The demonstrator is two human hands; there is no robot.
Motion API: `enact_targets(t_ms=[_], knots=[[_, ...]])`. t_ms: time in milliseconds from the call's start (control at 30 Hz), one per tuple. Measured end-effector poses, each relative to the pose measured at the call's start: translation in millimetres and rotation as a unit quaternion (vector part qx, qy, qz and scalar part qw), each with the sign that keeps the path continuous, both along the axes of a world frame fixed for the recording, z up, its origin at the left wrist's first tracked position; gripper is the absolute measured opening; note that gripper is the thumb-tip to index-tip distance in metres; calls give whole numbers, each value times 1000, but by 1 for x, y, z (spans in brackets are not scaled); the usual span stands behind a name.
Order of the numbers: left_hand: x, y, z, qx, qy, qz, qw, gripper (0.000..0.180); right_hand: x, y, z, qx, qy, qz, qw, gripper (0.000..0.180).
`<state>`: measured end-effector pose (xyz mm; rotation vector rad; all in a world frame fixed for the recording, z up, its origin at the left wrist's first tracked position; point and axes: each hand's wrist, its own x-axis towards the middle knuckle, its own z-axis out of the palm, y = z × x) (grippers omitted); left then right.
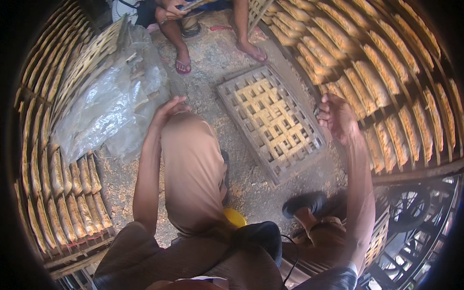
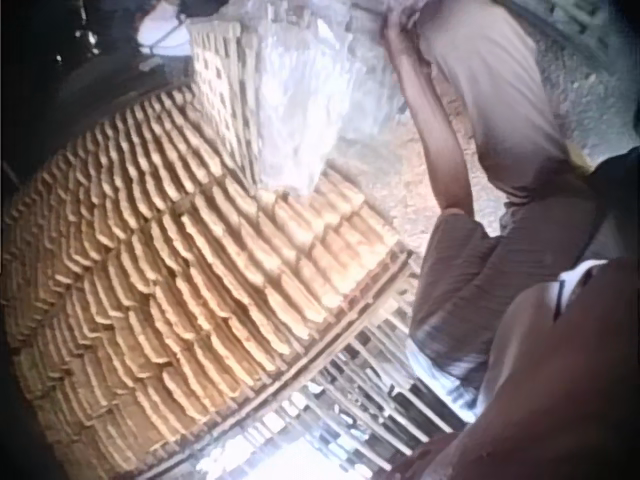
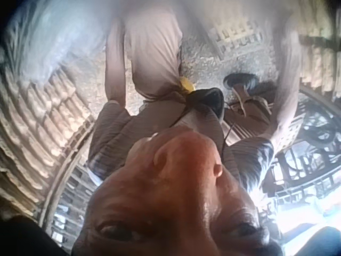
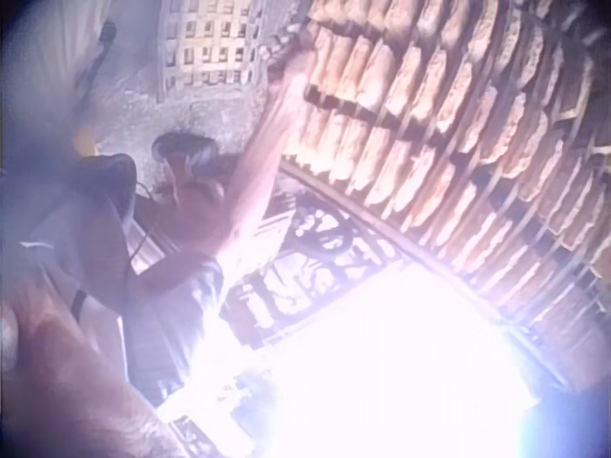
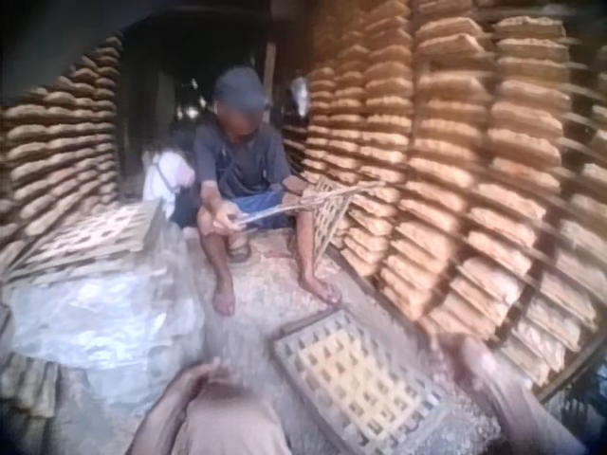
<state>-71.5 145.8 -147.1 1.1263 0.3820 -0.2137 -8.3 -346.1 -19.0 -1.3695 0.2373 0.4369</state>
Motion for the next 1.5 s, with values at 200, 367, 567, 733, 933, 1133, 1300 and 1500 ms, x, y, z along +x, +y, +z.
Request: enact_targets(t_ms=[200,367,567,733,933,1133,1300,1500], knots=[[37,-3,-40,-20,-11,-72,997,62,-1,-12,-10,-14,22,-15,1000,25],[21,2,-42,-66,-33,-74,995,56,-11,-7,-24,25,80,8,996,28],[21,-3,-45,-70,-38,-61,995,48,-9,-13,-40,79,66,17,995,22],[14,-9,-62,-26,-35,-35,998,34,-10,10,-55,38,87,16,995,26],[17,0,-82,-83,-62,-68,992,22,-13,0,-71,76,147,13,986,16],[25,15,-46,-6,-131,-81,988,44,-23,82,-15,-58,156,185,968,32],[117,-63,-16,182,-63,-96,977,75,69,22,-3,-407,-336,73,846,47],[49,-73,130,188,-259,-259,911,60,10,-79,79,-465,-349,217,784,79]])
